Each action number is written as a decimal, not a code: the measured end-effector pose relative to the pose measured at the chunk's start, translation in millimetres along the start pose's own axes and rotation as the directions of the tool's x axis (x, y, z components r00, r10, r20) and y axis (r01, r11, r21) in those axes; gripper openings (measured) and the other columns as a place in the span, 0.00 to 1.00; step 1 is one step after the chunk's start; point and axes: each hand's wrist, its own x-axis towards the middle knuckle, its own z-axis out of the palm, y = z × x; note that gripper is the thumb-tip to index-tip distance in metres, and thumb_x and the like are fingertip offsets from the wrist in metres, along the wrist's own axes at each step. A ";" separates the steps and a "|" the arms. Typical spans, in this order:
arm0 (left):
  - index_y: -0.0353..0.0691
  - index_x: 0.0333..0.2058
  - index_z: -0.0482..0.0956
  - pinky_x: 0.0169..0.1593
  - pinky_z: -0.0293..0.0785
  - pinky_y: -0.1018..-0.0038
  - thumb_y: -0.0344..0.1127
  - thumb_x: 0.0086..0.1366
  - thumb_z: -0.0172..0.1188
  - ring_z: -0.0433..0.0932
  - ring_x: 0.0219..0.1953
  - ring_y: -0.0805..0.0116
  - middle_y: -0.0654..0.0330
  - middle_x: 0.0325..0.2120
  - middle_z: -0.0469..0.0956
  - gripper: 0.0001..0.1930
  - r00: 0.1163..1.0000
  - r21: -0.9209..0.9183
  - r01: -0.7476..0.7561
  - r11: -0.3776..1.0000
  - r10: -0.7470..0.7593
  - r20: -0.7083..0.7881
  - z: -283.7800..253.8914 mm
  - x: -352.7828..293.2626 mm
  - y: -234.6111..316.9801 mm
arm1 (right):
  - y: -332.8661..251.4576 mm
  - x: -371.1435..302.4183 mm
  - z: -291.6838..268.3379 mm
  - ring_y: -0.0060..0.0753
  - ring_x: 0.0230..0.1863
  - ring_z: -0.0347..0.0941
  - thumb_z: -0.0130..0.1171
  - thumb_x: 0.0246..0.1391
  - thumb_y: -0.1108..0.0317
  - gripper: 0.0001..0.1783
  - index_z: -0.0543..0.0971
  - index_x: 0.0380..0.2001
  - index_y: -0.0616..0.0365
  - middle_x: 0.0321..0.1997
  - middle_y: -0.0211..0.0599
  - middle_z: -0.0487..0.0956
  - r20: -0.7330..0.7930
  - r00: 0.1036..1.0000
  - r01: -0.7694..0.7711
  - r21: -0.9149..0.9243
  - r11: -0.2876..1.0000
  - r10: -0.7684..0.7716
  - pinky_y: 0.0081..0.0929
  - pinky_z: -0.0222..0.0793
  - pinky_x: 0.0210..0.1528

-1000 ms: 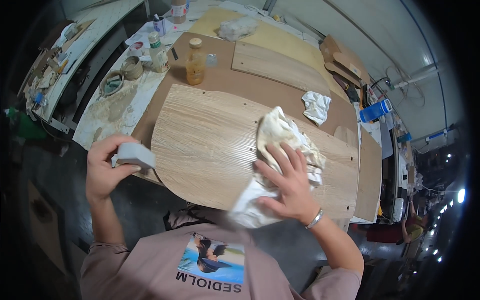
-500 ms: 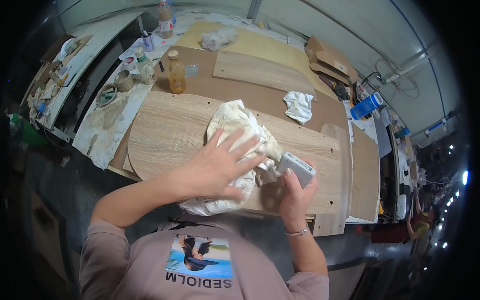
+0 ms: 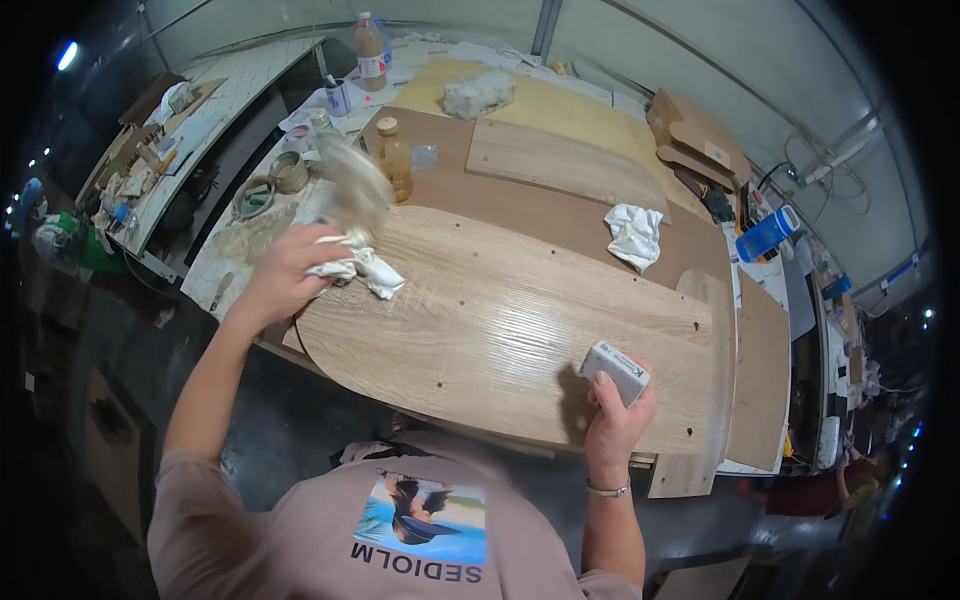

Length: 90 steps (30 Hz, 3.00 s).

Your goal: The person sands the surfaces and edges of wood panels using a sanding block and wipes them with a cloth.

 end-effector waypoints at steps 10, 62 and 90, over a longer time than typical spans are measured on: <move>0.47 0.48 0.81 0.60 0.67 0.60 0.42 0.56 0.68 0.74 0.54 0.56 0.56 0.47 0.79 0.20 0.985 -0.081 -0.165 0.983 0.168 0.039 14.0 52.4 21.4 | -2.4 -2.5 2.1 0.21 0.29 0.71 0.66 0.49 0.71 0.20 0.73 0.45 0.63 0.35 0.34 0.77 -0.013 1.000 -0.003 -0.019 1.000 0.003 0.17 0.67 0.28; 0.36 0.39 0.85 0.32 0.71 0.72 0.32 0.60 0.65 0.75 0.25 0.75 0.59 0.24 0.82 0.10 0.872 -0.129 0.426 0.895 -0.368 0.322 129.8 174.3 79.4 | -12.1 0.0 -121.1 0.16 0.34 0.74 0.66 0.50 0.79 0.19 0.76 0.46 0.64 0.34 0.31 0.80 0.104 0.995 0.003 -0.031 1.000 0.000 0.17 0.71 0.37; 0.44 0.51 0.81 0.64 0.61 0.59 0.33 0.61 0.60 0.69 0.59 0.51 0.48 0.55 0.74 0.18 0.608 -0.548 -0.574 0.608 0.765 0.213 258.5 225.0 298.7 | -20.8 -8.1 -117.1 0.18 0.38 0.76 0.65 0.50 0.81 0.18 0.77 0.46 0.65 0.39 0.33 0.81 0.063 0.997 0.056 -0.127 0.990 -0.049 0.19 0.73 0.41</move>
